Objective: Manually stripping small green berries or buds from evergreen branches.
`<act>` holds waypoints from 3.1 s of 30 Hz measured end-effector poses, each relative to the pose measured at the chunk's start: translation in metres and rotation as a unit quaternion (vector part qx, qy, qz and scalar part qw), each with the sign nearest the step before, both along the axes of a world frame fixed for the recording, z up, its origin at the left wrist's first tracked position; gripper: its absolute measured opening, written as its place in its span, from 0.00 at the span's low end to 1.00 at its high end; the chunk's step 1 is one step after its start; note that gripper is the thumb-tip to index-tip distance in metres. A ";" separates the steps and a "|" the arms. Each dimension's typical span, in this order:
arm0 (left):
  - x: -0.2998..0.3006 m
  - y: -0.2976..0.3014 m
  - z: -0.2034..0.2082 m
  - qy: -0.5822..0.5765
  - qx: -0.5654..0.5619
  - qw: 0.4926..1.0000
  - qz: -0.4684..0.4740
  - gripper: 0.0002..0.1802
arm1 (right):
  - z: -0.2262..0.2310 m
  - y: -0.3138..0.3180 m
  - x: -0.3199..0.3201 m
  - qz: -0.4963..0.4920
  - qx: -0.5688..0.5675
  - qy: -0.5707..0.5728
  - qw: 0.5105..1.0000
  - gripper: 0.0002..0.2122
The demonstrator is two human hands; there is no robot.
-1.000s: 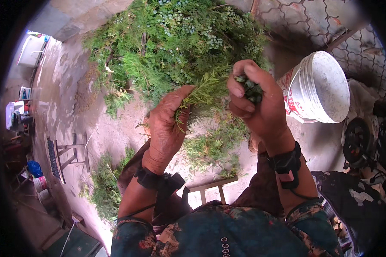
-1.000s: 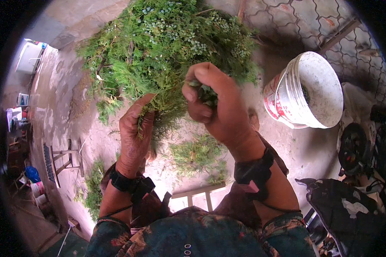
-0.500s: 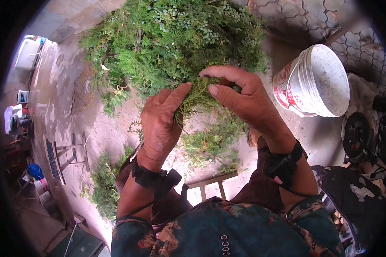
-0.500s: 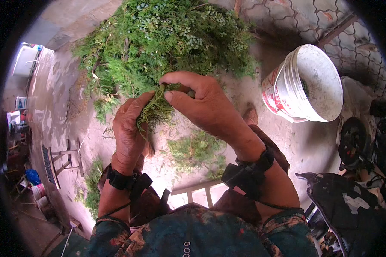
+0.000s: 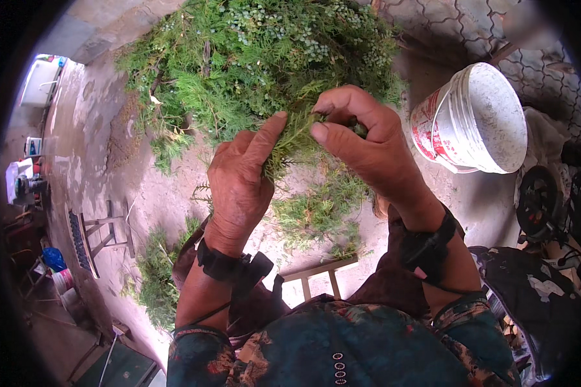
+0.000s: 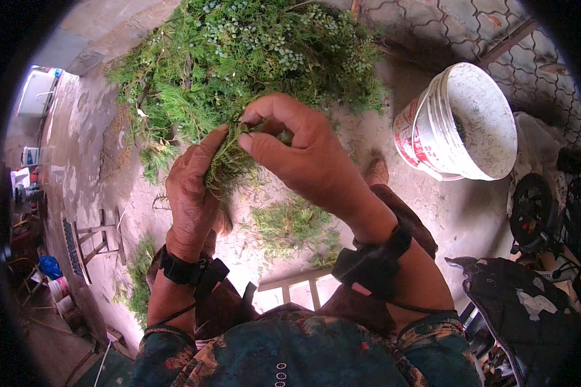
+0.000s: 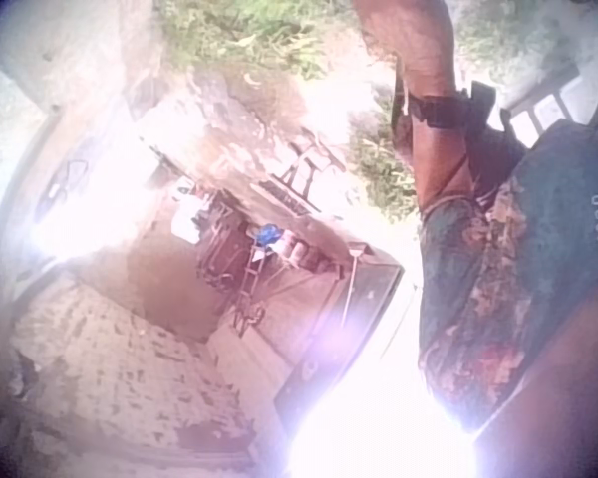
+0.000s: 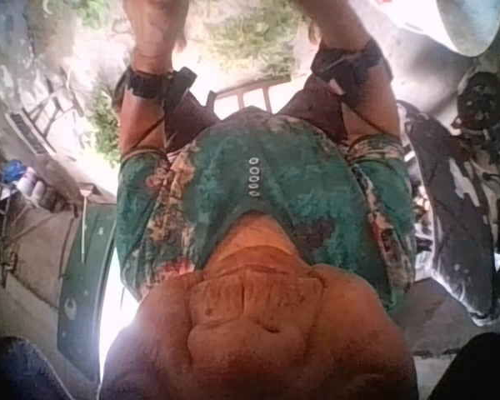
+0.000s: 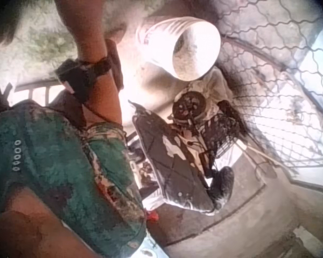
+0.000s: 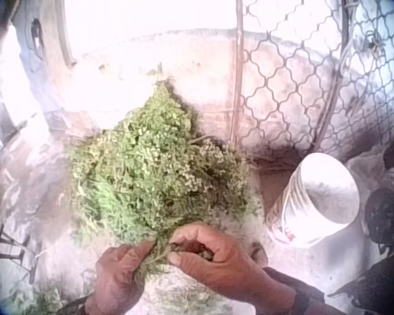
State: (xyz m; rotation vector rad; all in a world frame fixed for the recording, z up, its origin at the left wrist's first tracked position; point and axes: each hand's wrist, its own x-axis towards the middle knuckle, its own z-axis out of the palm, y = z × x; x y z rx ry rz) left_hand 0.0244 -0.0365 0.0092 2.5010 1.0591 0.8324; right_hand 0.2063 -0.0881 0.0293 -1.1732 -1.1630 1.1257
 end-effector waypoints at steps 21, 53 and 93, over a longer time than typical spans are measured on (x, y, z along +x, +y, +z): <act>-0.003 0.004 0.013 0.045 0.047 0.998 0.000 0.32 | 0.001 0.003 -0.001 -0.022 -0.112 0.247 0.962 0.07; -0.028 0.028 -0.008 -0.412 -0.287 0.864 0.046 0.09 | -0.002 0.006 0.063 -0.066 -0.040 0.478 0.875 0.09; -0.043 0.082 -0.051 -0.681 -0.487 0.159 -0.524 0.17 | -0.016 -0.004 -0.049 0.174 -0.082 -0.126 0.973 0.11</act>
